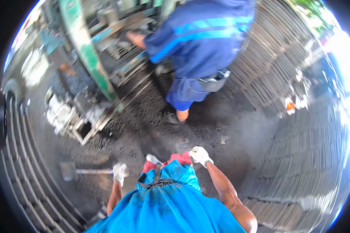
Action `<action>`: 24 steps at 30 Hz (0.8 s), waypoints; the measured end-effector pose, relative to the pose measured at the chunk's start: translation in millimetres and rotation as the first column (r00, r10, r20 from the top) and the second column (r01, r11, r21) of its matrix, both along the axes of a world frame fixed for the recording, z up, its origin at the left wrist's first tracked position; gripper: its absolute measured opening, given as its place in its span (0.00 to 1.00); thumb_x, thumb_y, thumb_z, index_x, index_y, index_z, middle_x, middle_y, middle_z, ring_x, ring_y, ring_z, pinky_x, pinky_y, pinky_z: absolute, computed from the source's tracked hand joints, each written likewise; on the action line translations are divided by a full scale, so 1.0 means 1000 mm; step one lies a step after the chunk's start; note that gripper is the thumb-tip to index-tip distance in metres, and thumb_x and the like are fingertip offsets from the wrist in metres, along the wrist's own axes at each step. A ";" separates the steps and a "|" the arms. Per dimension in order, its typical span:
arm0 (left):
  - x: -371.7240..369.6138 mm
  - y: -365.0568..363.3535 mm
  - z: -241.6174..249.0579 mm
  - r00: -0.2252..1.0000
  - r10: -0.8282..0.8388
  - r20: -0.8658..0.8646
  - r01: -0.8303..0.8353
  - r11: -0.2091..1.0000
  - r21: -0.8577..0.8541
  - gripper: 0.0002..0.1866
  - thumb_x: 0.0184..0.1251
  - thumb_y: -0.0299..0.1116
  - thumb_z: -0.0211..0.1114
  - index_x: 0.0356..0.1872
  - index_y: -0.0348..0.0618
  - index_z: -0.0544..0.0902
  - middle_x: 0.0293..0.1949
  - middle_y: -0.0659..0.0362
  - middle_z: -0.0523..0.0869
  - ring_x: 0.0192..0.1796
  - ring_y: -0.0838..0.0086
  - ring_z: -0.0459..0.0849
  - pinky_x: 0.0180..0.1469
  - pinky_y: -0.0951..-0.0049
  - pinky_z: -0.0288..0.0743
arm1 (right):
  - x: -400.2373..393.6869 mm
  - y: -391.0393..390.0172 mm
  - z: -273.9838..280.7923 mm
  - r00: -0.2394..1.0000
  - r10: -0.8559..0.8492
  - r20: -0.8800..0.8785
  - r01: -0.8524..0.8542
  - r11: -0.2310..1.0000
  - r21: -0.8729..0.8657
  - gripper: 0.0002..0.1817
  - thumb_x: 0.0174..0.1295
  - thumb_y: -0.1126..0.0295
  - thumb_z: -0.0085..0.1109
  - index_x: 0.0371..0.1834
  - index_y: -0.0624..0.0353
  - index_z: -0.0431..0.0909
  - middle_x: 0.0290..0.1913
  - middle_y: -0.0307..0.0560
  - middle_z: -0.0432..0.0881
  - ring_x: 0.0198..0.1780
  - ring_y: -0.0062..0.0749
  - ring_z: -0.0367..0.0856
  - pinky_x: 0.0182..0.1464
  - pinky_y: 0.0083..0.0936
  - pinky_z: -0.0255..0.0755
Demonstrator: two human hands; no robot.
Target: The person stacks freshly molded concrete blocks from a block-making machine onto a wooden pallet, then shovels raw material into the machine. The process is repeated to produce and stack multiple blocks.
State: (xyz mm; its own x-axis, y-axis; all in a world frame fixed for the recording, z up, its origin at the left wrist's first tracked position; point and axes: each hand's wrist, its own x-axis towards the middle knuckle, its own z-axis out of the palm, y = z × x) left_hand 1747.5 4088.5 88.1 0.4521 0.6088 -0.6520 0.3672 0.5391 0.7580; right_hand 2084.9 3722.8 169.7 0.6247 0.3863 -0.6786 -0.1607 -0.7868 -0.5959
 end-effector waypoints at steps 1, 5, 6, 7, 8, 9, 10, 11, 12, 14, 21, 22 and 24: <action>-0.007 -0.014 -0.007 0.999 -0.051 -0.005 0.051 0.998 0.027 0.11 0.55 0.34 0.68 0.19 0.46 0.76 0.18 0.63 0.75 0.20 0.72 0.75 0.24 0.68 0.70 | 0.005 -0.003 -0.004 1.000 0.006 0.004 -0.006 1.000 0.015 0.15 0.60 0.60 0.65 0.38 0.61 0.81 0.30 0.44 0.84 0.28 0.29 0.83 0.29 0.28 0.79; -0.034 -0.072 -0.016 0.746 -0.566 -0.350 0.533 0.193 0.824 0.16 0.53 0.40 0.69 0.15 0.42 0.77 0.16 0.61 0.75 0.18 0.66 0.74 0.24 0.64 0.69 | -0.007 -0.023 0.025 0.995 -0.093 -0.020 0.094 0.995 0.043 0.13 0.64 0.62 0.62 0.42 0.61 0.80 0.31 0.43 0.81 0.30 0.27 0.81 0.33 0.28 0.80; -0.034 -0.083 -0.018 0.725 -0.588 -0.357 0.528 0.143 0.837 0.17 0.52 0.42 0.70 0.14 0.41 0.77 0.15 0.61 0.75 0.18 0.64 0.73 0.24 0.63 0.68 | -0.010 -0.031 0.028 0.995 -0.097 -0.013 0.097 0.995 0.034 0.14 0.64 0.60 0.62 0.43 0.60 0.80 0.33 0.44 0.81 0.31 0.28 0.82 0.34 0.29 0.81; -0.032 -0.097 -0.023 0.714 -0.604 -0.355 0.545 0.161 0.823 0.19 0.52 0.44 0.70 0.14 0.40 0.77 0.15 0.61 0.75 0.17 0.63 0.73 0.24 0.62 0.68 | -0.016 -0.045 0.028 0.996 -0.088 -0.017 0.088 0.996 0.016 0.16 0.63 0.59 0.63 0.44 0.60 0.80 0.34 0.45 0.82 0.33 0.28 0.82 0.34 0.30 0.82; -0.027 -0.111 -0.028 0.793 -0.556 -0.248 0.567 0.527 0.633 0.18 0.53 0.42 0.69 0.16 0.37 0.80 0.16 0.59 0.77 0.18 0.64 0.75 0.24 0.62 0.69 | -0.022 -0.061 0.020 0.997 -0.071 -0.002 0.071 0.997 -0.020 0.18 0.62 0.56 0.63 0.45 0.59 0.81 0.36 0.45 0.82 0.36 0.31 0.83 0.35 0.31 0.84; -0.024 -0.124 -0.036 0.904 -0.390 -0.176 0.428 0.821 0.378 0.17 0.54 0.39 0.68 0.19 0.34 0.82 0.17 0.58 0.79 0.18 0.65 0.76 0.24 0.62 0.71 | -0.027 -0.081 0.012 0.995 -0.102 -0.008 0.102 0.995 -0.003 0.19 0.61 0.55 0.63 0.44 0.60 0.82 0.34 0.46 0.83 0.35 0.33 0.84 0.33 0.32 0.83; -0.025 -0.138 -0.042 0.951 -0.244 -0.189 0.255 0.966 0.037 0.16 0.55 0.37 0.68 0.21 0.30 0.84 0.18 0.57 0.81 0.18 0.66 0.78 0.24 0.62 0.72 | -0.038 -0.103 0.004 0.994 -0.109 0.012 0.109 0.994 -0.007 0.18 0.60 0.56 0.62 0.43 0.60 0.83 0.34 0.49 0.84 0.34 0.36 0.85 0.33 0.33 0.83; -0.031 -0.149 -0.060 0.941 -0.274 -0.199 0.283 0.959 0.022 0.15 0.56 0.36 0.67 0.21 0.31 0.83 0.18 0.57 0.82 0.19 0.68 0.77 0.24 0.64 0.72 | -0.048 -0.127 -0.002 0.993 -0.115 0.031 0.116 0.993 -0.011 0.18 0.59 0.56 0.61 0.41 0.60 0.83 0.33 0.52 0.85 0.33 0.40 0.86 0.33 0.34 0.82; -0.034 -0.156 -0.077 0.930 -0.303 -0.208 0.311 0.950 0.007 0.15 0.58 0.35 0.67 0.20 0.32 0.83 0.19 0.56 0.82 0.19 0.70 0.77 0.24 0.67 0.71 | -0.055 -0.155 -0.012 0.988 -0.146 0.054 0.147 0.989 -0.021 0.17 0.58 0.57 0.61 0.41 0.60 0.84 0.32 0.51 0.85 0.33 0.41 0.86 0.34 0.35 0.81; -0.015 -0.189 -0.020 0.891 -0.372 -0.259 0.395 0.918 0.037 0.15 0.59 0.35 0.68 0.20 0.34 0.82 0.19 0.56 0.83 0.19 0.72 0.77 0.24 0.67 0.70 | -0.074 -0.210 -0.027 0.977 -0.190 0.091 0.194 0.980 -0.038 0.17 0.56 0.58 0.60 0.39 0.60 0.84 0.30 0.51 0.84 0.33 0.43 0.86 0.35 0.37 0.80; -0.007 -0.270 0.012 0.886 -0.395 -0.241 0.415 0.909 0.033 0.10 0.59 0.31 0.66 0.25 0.33 0.83 0.22 0.56 0.84 0.23 0.70 0.81 0.30 0.70 0.77 | -0.203 -0.402 -0.095 0.992 -0.029 0.121 0.061 0.960 -0.272 0.11 0.49 0.63 0.57 0.18 0.59 0.76 0.21 0.46 0.80 0.27 0.42 0.84 0.31 0.36 0.77; -0.020 -0.261 -0.045 0.872 -0.439 -0.217 0.472 0.873 0.128 0.06 0.59 0.28 0.64 0.28 0.34 0.83 0.25 0.55 0.85 0.24 0.70 0.82 0.30 0.69 0.79 | -0.214 -0.409 -0.095 0.991 -0.047 0.128 0.076 0.969 -0.235 0.10 0.49 0.64 0.57 0.17 0.59 0.76 0.20 0.45 0.79 0.26 0.42 0.84 0.30 0.35 0.76; -0.005 -0.269 -0.030 0.843 -0.498 -0.203 0.527 0.839 0.133 0.05 0.59 0.27 0.63 0.29 0.35 0.83 0.26 0.55 0.85 0.25 0.70 0.83 0.29 0.68 0.79 | -0.234 -0.415 -0.090 0.981 -0.183 0.057 0.191 0.956 -0.224 0.09 0.49 0.66 0.57 0.17 0.59 0.77 0.19 0.43 0.78 0.25 0.41 0.84 0.28 0.35 0.76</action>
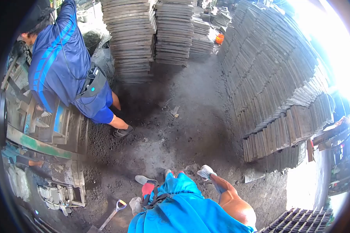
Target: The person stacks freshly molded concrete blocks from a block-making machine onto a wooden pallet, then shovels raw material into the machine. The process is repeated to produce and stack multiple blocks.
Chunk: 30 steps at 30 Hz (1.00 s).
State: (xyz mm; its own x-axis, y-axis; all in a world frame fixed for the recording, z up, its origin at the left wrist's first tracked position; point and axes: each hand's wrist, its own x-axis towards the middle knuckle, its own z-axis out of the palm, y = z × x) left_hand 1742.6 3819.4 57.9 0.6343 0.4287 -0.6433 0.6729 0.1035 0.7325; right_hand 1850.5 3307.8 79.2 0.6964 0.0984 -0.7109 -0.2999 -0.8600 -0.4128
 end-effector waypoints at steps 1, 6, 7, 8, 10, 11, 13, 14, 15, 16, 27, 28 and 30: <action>0.003 -0.005 0.012 1.000 -0.025 0.003 0.025 1.000 -0.002 0.05 0.59 0.27 0.63 0.30 0.35 0.83 0.27 0.55 0.86 0.25 0.70 0.83 0.29 0.68 0.79 | 0.002 0.020 0.038 0.961 -0.235 -0.146 0.234 0.972 -0.021 0.08 0.50 0.67 0.58 0.19 0.58 0.79 0.21 0.44 0.79 0.27 0.40 0.84 0.30 0.34 0.77; 0.022 0.007 0.044 0.983 0.157 -0.091 -0.169 0.975 -0.142 0.07 0.61 0.30 0.64 0.37 0.39 0.82 0.26 0.55 0.85 0.24 0.68 0.83 0.27 0.66 0.81 | 0.047 0.074 0.068 0.936 -0.344 -0.075 0.347 0.937 0.044 0.09 0.51 0.64 0.60 0.26 0.57 0.83 0.28 0.48 0.84 0.33 0.41 0.86 0.38 0.32 0.79; 0.024 0.015 0.050 0.976 0.192 -0.099 -0.205 0.969 -0.138 0.06 0.61 0.30 0.64 0.37 0.41 0.82 0.26 0.56 0.84 0.23 0.68 0.83 0.27 0.66 0.81 | 0.052 0.083 0.064 0.953 -0.300 -0.036 0.302 0.951 0.070 0.09 0.52 0.63 0.60 0.27 0.57 0.84 0.29 0.48 0.85 0.34 0.42 0.86 0.39 0.32 0.79; 0.029 0.029 0.035 0.986 0.147 -0.078 -0.156 0.980 -0.125 0.05 0.61 0.30 0.64 0.36 0.43 0.82 0.26 0.56 0.84 0.22 0.69 0.82 0.25 0.67 0.80 | 0.056 0.091 0.060 0.967 -0.256 0.003 0.255 0.962 0.097 0.10 0.52 0.62 0.60 0.28 0.57 0.84 0.30 0.49 0.86 0.35 0.42 0.86 0.40 0.32 0.79; -0.001 0.031 0.050 0.978 0.200 -0.061 -0.209 0.945 -0.252 0.03 0.62 0.31 0.63 0.35 0.47 0.82 0.27 0.60 0.84 0.22 0.72 0.80 0.21 0.70 0.73 | 0.069 0.107 0.079 0.986 -0.133 0.101 0.109 0.970 0.218 0.12 0.53 0.61 0.60 0.31 0.58 0.85 0.30 0.50 0.87 0.35 0.41 0.86 0.40 0.33 0.79; -0.004 0.030 0.049 0.969 0.239 -0.057 -0.246 0.940 -0.236 0.04 0.62 0.31 0.63 0.35 0.45 0.84 0.25 0.62 0.83 0.23 0.75 0.79 0.21 0.70 0.70 | 0.075 0.113 0.100 0.976 -0.137 0.167 0.081 0.949 0.303 0.13 0.53 0.61 0.60 0.32 0.59 0.85 0.29 0.50 0.86 0.33 0.40 0.86 0.39 0.33 0.79; -0.021 0.035 0.046 0.986 0.160 -0.051 -0.162 0.986 -0.037 0.07 0.60 0.31 0.65 0.35 0.40 0.86 0.24 0.62 0.83 0.25 0.77 0.80 0.26 0.71 0.74 | 0.091 0.123 0.068 0.971 -0.220 0.095 0.180 0.930 0.321 0.14 0.56 0.61 0.60 0.34 0.61 0.85 0.25 0.48 0.84 0.26 0.35 0.85 0.32 0.31 0.78; -0.025 0.028 0.062 0.971 0.225 -0.079 -0.229 0.973 -0.042 0.07 0.61 0.31 0.65 0.35 0.39 0.86 0.25 0.61 0.84 0.26 0.77 0.81 0.27 0.71 0.75 | 0.098 0.125 0.074 0.975 -0.224 0.001 0.213 0.930 0.298 0.14 0.58 0.61 0.61 0.37 0.62 0.84 0.27 0.46 0.84 0.25 0.31 0.83 0.30 0.28 0.78; -0.031 0.025 0.066 0.972 0.205 -0.118 -0.214 0.974 -0.074 0.08 0.64 0.33 0.65 0.40 0.41 0.84 0.29 0.56 0.87 0.27 0.71 0.85 0.30 0.69 0.82 | 0.103 0.123 0.088 0.964 -0.253 -0.079 0.265 0.929 0.258 0.14 0.61 0.62 0.61 0.39 0.62 0.84 0.29 0.44 0.83 0.25 0.27 0.82 0.28 0.24 0.77; -0.039 0.019 0.070 0.959 0.251 -0.134 -0.262 0.962 -0.072 0.08 0.64 0.34 0.65 0.39 0.41 0.84 0.29 0.57 0.87 0.27 0.71 0.85 0.30 0.69 0.81 | 0.104 0.120 0.077 0.962 -0.264 -0.072 0.273 0.927 0.258 0.12 0.60 0.63 0.60 0.36 0.62 0.83 0.25 0.43 0.82 0.22 0.27 0.82 0.27 0.25 0.76; -0.128 -0.061 0.054 0.805 0.496 -0.325 -0.568 0.802 -0.183 0.05 0.61 0.30 0.64 0.29 0.42 0.77 0.19 0.59 0.79 0.17 0.72 0.77 0.18 0.73 0.71 | 0.058 0.108 0.042 0.927 -0.184 -0.327 0.196 0.981 0.002 0.07 0.49 0.67 0.62 0.21 0.58 0.80 0.21 0.48 0.80 0.22 0.31 0.80 0.28 0.31 0.75; -0.126 -0.065 0.062 0.786 0.513 -0.345 -0.594 0.781 -0.193 0.05 0.61 0.30 0.64 0.30 0.42 0.77 0.20 0.59 0.79 0.18 0.72 0.77 0.19 0.73 0.71 | 0.072 0.140 0.077 0.926 -0.195 -0.322 0.216 0.976 0.030 0.10 0.52 0.65 0.61 0.20 0.60 0.79 0.20 0.49 0.79 0.21 0.31 0.79 0.25 0.31 0.75; -0.127 -0.066 0.056 0.778 0.502 -0.378 -0.589 0.792 -0.161 0.06 0.62 0.31 0.64 0.29 0.42 0.78 0.21 0.60 0.80 0.19 0.72 0.79 0.20 0.72 0.73 | 0.114 0.151 0.011 0.989 0.118 -0.090 -0.103 0.982 0.159 0.11 0.54 0.65 0.61 0.21 0.61 0.79 0.19 0.48 0.79 0.20 0.31 0.79 0.23 0.30 0.74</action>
